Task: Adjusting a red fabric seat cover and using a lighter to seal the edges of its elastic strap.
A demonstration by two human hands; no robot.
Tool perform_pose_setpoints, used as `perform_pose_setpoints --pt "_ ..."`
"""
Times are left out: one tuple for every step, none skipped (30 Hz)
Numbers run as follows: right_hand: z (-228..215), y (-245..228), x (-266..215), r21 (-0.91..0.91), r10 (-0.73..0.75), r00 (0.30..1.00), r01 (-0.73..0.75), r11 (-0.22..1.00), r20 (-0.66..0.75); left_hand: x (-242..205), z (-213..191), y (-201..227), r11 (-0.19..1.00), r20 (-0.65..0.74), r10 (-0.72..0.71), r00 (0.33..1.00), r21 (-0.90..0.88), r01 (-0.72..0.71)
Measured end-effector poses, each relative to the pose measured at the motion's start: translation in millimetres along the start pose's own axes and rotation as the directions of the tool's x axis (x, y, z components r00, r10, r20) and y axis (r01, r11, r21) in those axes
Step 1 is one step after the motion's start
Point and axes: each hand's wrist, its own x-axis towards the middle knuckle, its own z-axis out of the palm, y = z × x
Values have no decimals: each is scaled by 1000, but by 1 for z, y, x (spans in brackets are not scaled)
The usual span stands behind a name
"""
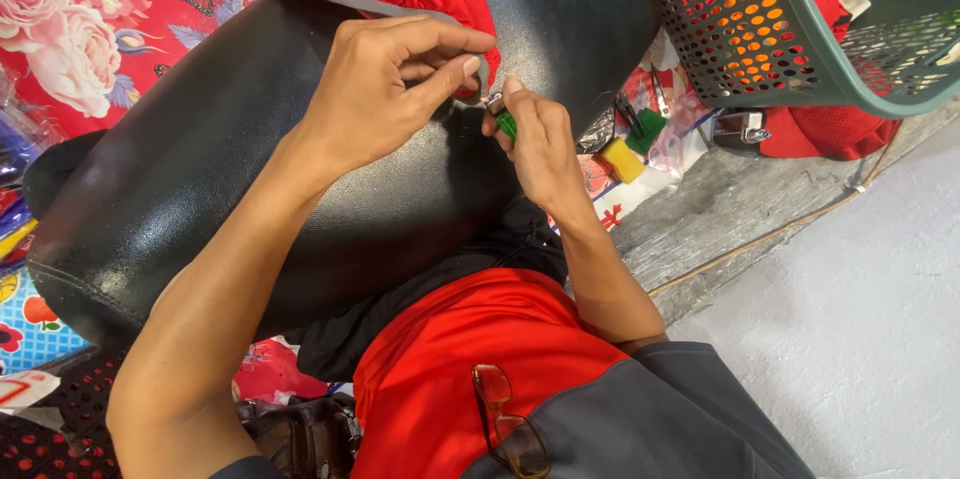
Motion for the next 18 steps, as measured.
perform_pose_setpoints --pt "0 1 0 -1 -1 1000 1 1000 3 0 0 0 1000 -3 0 1000 2 0" --pt "0 3 0 -3 -8 1000 8 1000 10 0 -1 0 1000 -4 0 1000 0 0" --pt "-1 4 -1 -5 -14 1000 14 1000 14 0 -1 0 1000 -4 1 1000 -4 -1" --pt "-1 2 -2 -5 -14 1000 14 1000 15 -1 -1 0 1000 -5 1 1000 -4 -1" --pt "-1 0 -3 -21 -34 999 34 999 17 -1 -1 -1 1000 -5 1 1000 -6 -1" --pt "-1 -2 -4 -37 -53 998 54 998 20 0 -1 -1 1000 -5 1 1000 -7 -1" --pt "-1 -6 -5 -37 -54 998 55 998 21 0 -1 0 1000 -6 1 1000 -6 -1" --pt "-1 -10 -7 -65 -13 1000 14 998 13 0 -1 0 1000 -7 -7 1000 -14 7" --pt "-1 -14 -8 -91 28 1000 -27 995 4 0 -1 0 1000 -6 -17 1000 -22 17" --pt "-2 -10 -9 -90 28 1000 -27 996 5 0 -1 1 1000 -6 -17 1000 -21 17" --pt "-3 -7 -10 -33 -41 999 40 999 -29 0 -2 1 999 -20 -30 999 -33 29" --pt "-4 -3 -10 23 -108 992 109 994 -65 0 -2 2 998 -33 -42 999 -45 40" --pt "-4 4 -12 22 -111 992 112 993 -64 1 -3 2 998 -35 -40 999 -43 38" --pt "-5 12 -14 -58 -389 913 384 921 -122 1 -3 2 994 -40 -67 997 -88 64" --pt "-5 19 -16 -151 -636 756 618 771 -155 2 -4 2 987 -44 -94 995 -133 88" --pt "-4 27 -17 -151 -639 754 621 769 -155 1 -4 1 988 -45 -91 995 -132 85" --pt "-3 36 -18 -234 -712 693 678 696 -111 2 -4 1 978 -38 -119 992 -175 111" --pt "-2 45 -19 -311 -776 628 727 612 -58 2 -5 0 966 -29 -147 989 -217 137"
